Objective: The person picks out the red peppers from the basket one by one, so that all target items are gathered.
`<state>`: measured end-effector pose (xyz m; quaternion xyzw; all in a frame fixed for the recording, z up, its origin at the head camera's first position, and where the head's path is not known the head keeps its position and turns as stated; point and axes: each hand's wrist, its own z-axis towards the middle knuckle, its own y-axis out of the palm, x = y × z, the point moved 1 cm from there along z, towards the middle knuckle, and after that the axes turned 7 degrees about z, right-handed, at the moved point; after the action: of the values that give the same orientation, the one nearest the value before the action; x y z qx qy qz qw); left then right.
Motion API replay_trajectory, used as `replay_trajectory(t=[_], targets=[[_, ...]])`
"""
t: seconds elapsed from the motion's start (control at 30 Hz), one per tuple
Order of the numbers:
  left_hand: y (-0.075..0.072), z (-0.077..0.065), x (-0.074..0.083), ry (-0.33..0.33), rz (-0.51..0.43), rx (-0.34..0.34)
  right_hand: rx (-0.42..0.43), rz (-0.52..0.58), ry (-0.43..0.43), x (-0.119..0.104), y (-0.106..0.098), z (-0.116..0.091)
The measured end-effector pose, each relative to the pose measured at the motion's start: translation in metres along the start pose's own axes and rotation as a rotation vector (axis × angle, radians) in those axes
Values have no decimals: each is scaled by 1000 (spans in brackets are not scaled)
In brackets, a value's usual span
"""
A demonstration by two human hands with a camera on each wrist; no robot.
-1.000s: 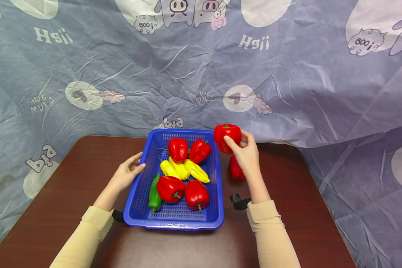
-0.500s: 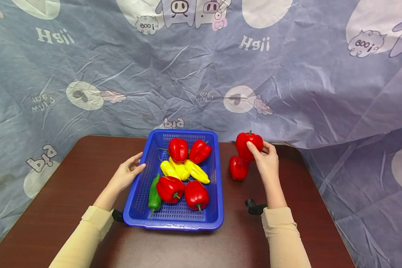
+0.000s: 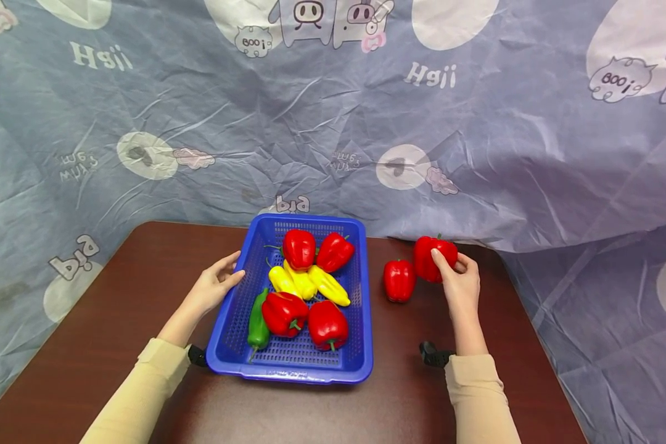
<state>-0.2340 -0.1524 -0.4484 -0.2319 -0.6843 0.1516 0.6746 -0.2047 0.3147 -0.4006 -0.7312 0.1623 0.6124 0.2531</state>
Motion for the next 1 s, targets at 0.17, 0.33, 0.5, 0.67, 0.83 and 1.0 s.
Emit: replay_trajectory(t=[0.17, 0.33, 0.5, 0.67, 0.83, 1.0], targets=[[0, 1, 0, 12, -9, -3, 26, -8, 6, 13, -5, 3], [0, 0, 0, 18, -19, -3, 36, -76, 5, 27, -7, 5], [0, -1, -1, 10, -19, 0, 50, -150, 3, 38, -7, 8], [-1, -3, 3, 11, -17, 2, 60, -217, 17, 46, -8, 10], [-1, -3, 3, 9, -25, 0, 51, -256, 23, 53, -8, 10], [1, -2, 1, 7, -17, 8, 36, -284, 27, 58, -8, 10]])
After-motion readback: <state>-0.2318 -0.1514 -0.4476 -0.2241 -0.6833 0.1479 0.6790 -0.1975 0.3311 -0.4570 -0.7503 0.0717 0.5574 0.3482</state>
